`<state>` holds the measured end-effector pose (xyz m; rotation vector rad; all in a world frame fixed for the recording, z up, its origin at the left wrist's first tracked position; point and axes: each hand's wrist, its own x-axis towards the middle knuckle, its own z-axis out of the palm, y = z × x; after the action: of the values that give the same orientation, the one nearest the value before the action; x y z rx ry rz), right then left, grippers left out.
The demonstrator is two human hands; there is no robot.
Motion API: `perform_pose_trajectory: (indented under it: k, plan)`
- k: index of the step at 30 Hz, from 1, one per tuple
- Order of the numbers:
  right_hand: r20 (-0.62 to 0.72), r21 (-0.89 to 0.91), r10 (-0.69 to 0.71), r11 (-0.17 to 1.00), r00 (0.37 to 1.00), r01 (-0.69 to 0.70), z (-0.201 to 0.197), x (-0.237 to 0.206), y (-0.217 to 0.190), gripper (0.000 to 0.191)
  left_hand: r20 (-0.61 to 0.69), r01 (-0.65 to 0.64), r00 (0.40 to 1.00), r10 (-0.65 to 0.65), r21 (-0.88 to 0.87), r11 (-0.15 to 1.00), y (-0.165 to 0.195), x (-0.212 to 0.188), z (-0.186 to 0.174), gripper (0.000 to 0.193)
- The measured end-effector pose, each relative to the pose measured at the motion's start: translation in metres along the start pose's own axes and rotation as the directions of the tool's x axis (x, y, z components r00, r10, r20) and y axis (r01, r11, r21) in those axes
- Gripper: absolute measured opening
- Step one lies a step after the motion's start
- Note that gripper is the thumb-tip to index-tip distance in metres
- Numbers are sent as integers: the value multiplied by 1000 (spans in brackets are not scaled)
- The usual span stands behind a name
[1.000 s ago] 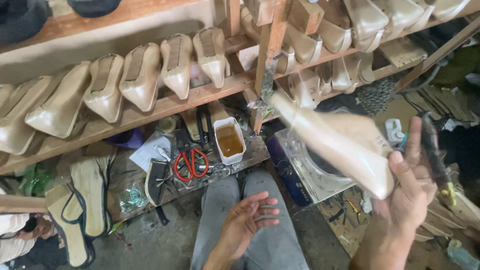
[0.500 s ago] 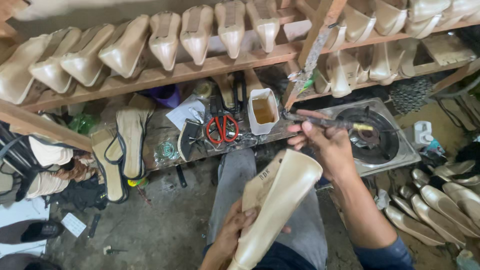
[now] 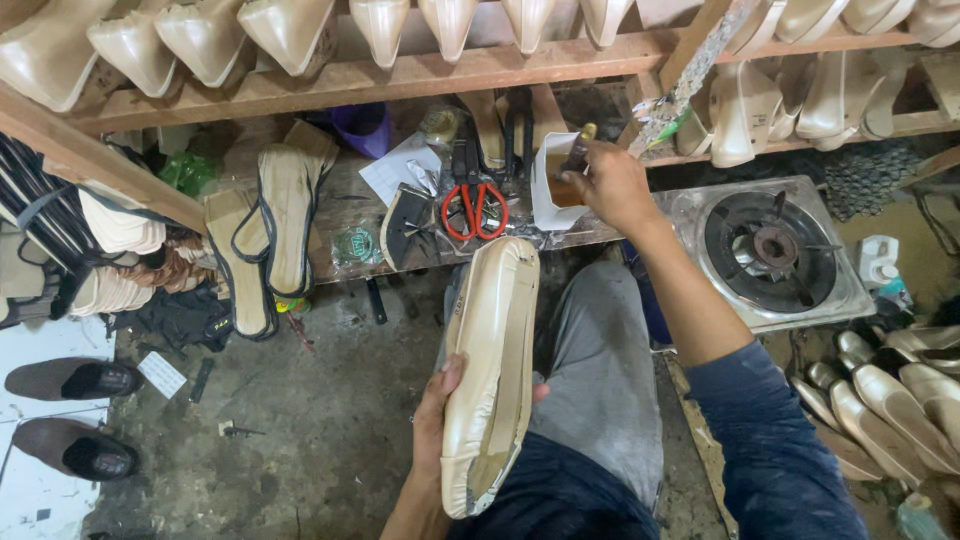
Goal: The person sits on the floor and uses a brush to apply glue to the inner seam of a beige shoe last. They repeatedly dip the brush into a container of glue and spread it along the seam, then place the finished last on a nearby shelf and pick up another to continue.
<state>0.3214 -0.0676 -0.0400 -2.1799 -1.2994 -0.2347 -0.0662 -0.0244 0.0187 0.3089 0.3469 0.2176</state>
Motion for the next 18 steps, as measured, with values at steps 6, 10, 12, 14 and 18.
perform_pose_trajectory:
  k: [6, 10, 12, 14, 18]
  plan:
    - [87, -246, -18, 969, 996, 39, 17, 6, 10, 26, -17, 39, 999, -40, -50, 998, -1, 1, 3, 71]
    - [153, -311, 16, 950, 988, 33, 21, 8, 5, 27, -51, 58, 997, -62, -76, 995, -4, 2, 4, 72]
    - [196, -326, 71, 946, 978, -4, 13, 10, -1, 27, -10, 69, 997, -70, -103, 992, -4, 4, 3, 71]
    - [156, -304, 64, 953, 986, -13, 0, 10, -7, 26, 21, 55, 998, -54, -101, 993, -4, 6, 1, 71]
    - [205, -218, 139, 971, 969, -93, -35, 0, -12, 27, -33, 18, 999, -21, -89, 996, -4, 12, -1, 73]
